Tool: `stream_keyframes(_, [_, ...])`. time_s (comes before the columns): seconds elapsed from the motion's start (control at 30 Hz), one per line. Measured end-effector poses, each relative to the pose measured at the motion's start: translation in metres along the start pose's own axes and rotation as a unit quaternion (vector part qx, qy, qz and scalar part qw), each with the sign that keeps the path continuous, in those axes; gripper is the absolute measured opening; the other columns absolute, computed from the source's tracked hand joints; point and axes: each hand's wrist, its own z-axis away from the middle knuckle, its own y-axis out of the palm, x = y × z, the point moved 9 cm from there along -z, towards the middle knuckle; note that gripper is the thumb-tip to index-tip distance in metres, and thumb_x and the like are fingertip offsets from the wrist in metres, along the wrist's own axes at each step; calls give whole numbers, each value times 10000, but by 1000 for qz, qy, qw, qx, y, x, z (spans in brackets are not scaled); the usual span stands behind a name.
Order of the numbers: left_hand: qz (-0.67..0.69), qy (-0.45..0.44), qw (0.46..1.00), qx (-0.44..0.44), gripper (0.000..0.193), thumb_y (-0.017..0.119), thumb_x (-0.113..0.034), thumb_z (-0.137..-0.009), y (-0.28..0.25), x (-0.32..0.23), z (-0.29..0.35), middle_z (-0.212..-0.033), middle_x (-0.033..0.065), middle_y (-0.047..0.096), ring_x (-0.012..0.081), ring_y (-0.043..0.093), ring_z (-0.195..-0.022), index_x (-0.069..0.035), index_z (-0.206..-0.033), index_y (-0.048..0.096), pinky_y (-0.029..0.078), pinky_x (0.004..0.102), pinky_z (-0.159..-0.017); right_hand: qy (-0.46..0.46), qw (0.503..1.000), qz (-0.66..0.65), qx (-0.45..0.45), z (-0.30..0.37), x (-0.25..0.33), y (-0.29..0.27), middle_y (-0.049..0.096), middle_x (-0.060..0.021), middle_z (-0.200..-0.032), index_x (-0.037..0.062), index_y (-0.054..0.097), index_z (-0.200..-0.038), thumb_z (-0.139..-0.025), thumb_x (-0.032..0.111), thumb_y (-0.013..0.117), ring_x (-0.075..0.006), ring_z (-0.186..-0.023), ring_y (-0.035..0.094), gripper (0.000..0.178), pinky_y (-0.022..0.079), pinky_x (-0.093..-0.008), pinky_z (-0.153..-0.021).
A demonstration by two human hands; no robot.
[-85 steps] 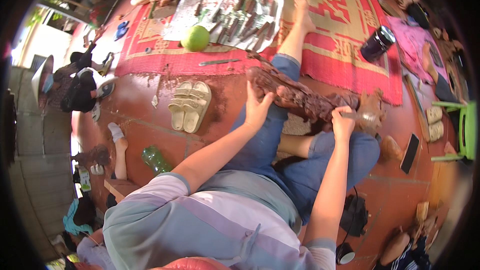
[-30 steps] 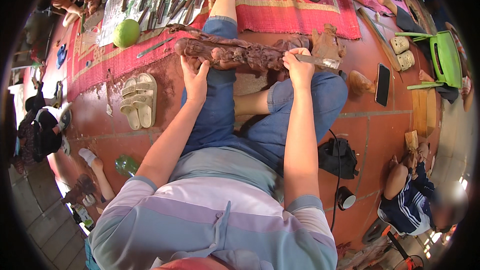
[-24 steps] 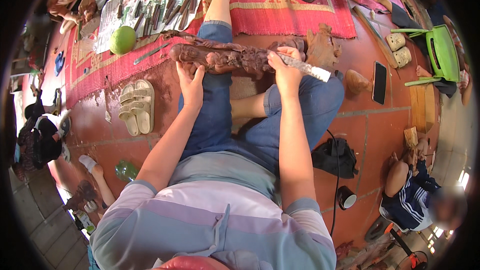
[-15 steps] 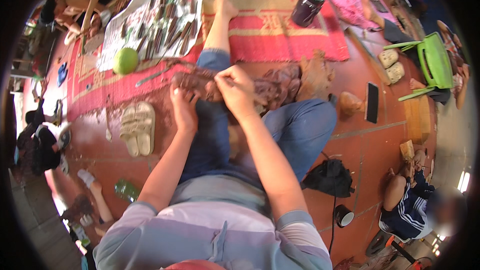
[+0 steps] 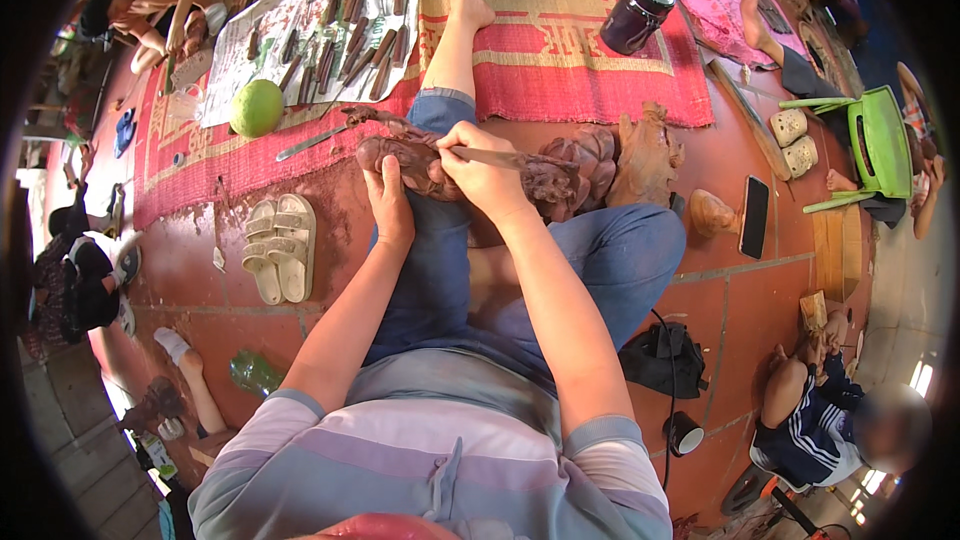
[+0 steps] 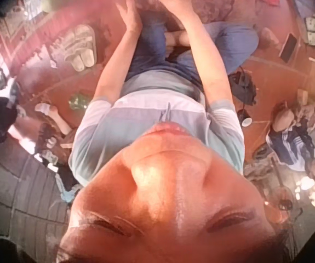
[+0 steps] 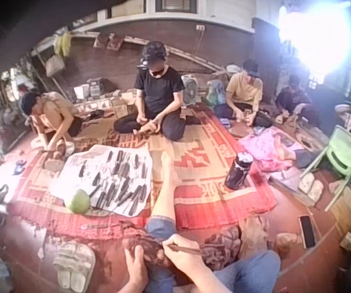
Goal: The person sits on a mat and carves a large, dark piece of wood using a small knife. They hold the wood with their left hand and use the knife in their right hand to remove shavings and shape the surface. The person rotates the wood to access different areas and continues carving throughout the clip.
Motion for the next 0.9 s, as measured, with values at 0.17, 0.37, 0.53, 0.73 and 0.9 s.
stream_keyframes(0.17, [3, -2, 1000, -27, 485, 486, -279, -948, -4, 3, 1, -1272, 87, 433, 185, 417, -1164, -30, -1333, 327, 319, 312, -998, -62, 997, -10, -43, 0, 16, -5, 621, -102, -721, 35, 602, -798, -759, 54, 625, -195, -656, 621, 49, 473, -271, -608])
stream_keyframes(0.37, [23, 8, 999, -33, 478, 537, -215, -923, -2, -1, 0, -1237, 86, 448, 185, 440, -1141, -24, -1311, 333, 329, 311, -997, 7, 998, -22, -65, -6, -1, -19, 626, -73, -657, 44, 599, -785, -792, 70, 636, -113, -584, 605, 45, 472, -258, -563])
stream_keyframes(0.53, [-15, -9, 1000, -25, 541, 485, -316, -946, 0, -2, 3, -1301, 105, 408, 200, 415, -1172, -21, -1356, 293, 317, 323, -1006, -16, 997, -56, -46, -5, 0, -11, 619, -86, -652, 28, 590, -776, -783, 53, 624, -110, -590, 600, 43, 468, -255, -574])
stream_keyframes(0.73, [-24, -4, 999, -21, 554, 482, -343, -942, -2, 0, 3, -1292, 105, 415, 198, 420, -1165, -19, -1352, 298, 330, 321, -996, 46, 998, -50, 10, 0, 19, 1, 615, -67, -671, 23, 593, -787, -781, 54, 623, -118, -620, 605, 43, 471, -257, -571])
stream_keyframes(0.9, [-9, 7, 1000, -26, 528, 491, -314, -942, -2, -1, 1, -1274, 104, 430, 192, 433, -1151, -17, -1340, 311, 339, 320, -989, 31, 995, -89, -45, -12, -23, -14, 616, -85, -677, 27, 606, -792, -765, 57, 633, -127, -636, 605, 49, 473, -275, -589])
